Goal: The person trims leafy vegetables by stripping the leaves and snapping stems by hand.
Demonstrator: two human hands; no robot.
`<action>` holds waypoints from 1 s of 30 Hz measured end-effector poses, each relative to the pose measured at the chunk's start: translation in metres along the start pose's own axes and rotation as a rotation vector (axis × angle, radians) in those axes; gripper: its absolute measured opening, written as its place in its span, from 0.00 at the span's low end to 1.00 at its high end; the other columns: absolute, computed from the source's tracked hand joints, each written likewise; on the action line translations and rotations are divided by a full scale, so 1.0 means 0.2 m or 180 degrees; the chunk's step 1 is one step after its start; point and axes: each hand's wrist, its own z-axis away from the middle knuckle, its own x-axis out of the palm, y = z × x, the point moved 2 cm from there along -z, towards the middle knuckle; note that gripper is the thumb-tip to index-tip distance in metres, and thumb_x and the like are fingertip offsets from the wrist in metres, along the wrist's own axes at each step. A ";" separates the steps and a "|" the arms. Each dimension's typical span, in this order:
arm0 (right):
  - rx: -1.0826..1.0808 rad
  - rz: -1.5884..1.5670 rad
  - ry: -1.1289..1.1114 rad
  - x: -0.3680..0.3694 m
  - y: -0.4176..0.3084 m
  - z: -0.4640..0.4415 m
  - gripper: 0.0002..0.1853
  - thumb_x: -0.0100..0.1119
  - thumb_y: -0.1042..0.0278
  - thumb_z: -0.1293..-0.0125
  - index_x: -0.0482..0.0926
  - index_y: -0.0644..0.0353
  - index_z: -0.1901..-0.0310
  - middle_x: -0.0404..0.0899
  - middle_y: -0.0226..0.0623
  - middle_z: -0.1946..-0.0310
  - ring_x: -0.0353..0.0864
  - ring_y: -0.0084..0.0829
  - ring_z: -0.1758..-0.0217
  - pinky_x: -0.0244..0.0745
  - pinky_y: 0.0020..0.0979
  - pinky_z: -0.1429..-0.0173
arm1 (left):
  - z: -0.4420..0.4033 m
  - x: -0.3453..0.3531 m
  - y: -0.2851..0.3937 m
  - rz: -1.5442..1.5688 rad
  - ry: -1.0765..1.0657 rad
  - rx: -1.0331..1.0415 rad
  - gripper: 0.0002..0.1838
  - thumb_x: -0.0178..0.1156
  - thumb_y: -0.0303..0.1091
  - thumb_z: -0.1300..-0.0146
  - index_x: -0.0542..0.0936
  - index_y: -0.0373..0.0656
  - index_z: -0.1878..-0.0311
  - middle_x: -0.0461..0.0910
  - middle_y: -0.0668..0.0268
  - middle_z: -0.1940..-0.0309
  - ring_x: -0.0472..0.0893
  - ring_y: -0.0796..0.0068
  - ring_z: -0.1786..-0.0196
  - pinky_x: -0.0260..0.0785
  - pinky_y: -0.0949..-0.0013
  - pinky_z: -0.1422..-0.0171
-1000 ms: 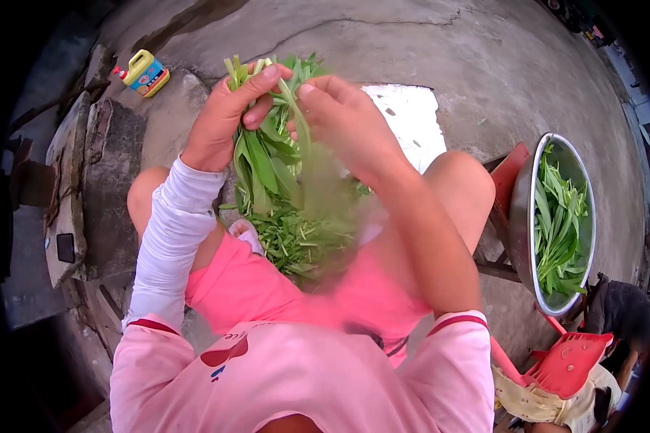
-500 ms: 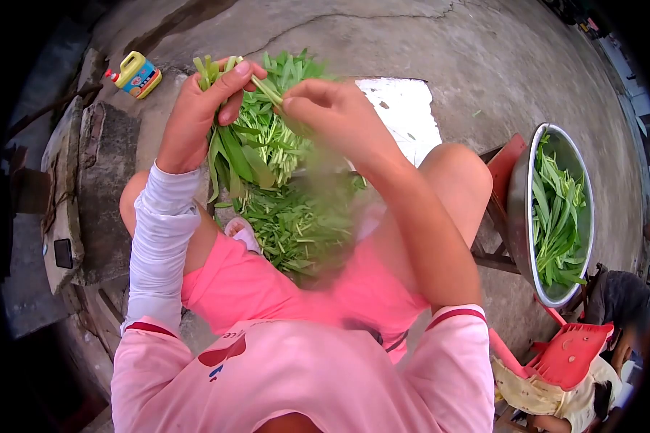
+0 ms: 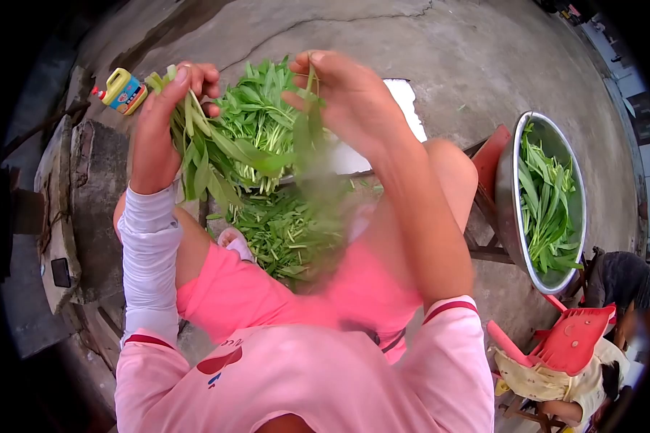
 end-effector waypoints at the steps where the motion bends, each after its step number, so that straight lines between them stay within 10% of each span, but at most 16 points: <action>1: 0.0091 -0.0047 -0.0050 0.00 0.00 0.00 0.06 0.60 0.69 0.39 0.75 0.59 0.63 0.78 0.28 0.63 0.76 0.23 0.56 0.67 0.44 0.37 | 0.00 0.03 -0.01 0.0005 -0.0162 -0.0243 0.14 0.52 0.43 0.33 0.74 0.41 0.60 0.75 0.69 0.66 0.73 0.83 0.70 0.67 0.78 0.64; 11: -0.0133 0.0688 0.0043 0.01 0.07 -0.02 0.10 0.60 0.63 0.38 0.75 0.58 0.58 0.74 0.24 0.70 0.73 0.20 0.63 0.71 0.27 0.54 | 0.03 0.12 -0.17 -0.0976 -0.0927 -0.0619 0.17 0.65 0.44 0.43 0.78 0.41 0.58 0.75 0.72 0.70 0.73 0.83 0.68 0.66 0.77 0.64; 12: -0.0152 0.0739 0.0071 0.00 0.08 -0.02 0.10 0.60 0.63 0.38 0.75 0.58 0.58 0.74 0.25 0.70 0.73 0.20 0.63 0.71 0.26 0.55 | 0.03 0.14 -0.20 -0.1000 -0.0974 -0.0422 0.15 0.66 0.44 0.43 0.77 0.45 0.61 0.66 0.80 0.79 0.62 0.90 0.79 0.52 0.83 0.75; 30: -0.0032 0.0916 0.0119 -0.02 0.04 -0.01 0.08 0.56 0.64 0.36 0.75 0.59 0.60 0.74 0.25 0.70 0.71 0.18 0.66 0.69 0.23 0.56 | 0.02 0.09 -0.16 -0.0491 -0.1559 -0.1412 0.18 0.56 0.45 0.38 0.80 0.42 0.55 0.76 0.75 0.71 0.61 0.92 0.82 0.51 0.86 0.79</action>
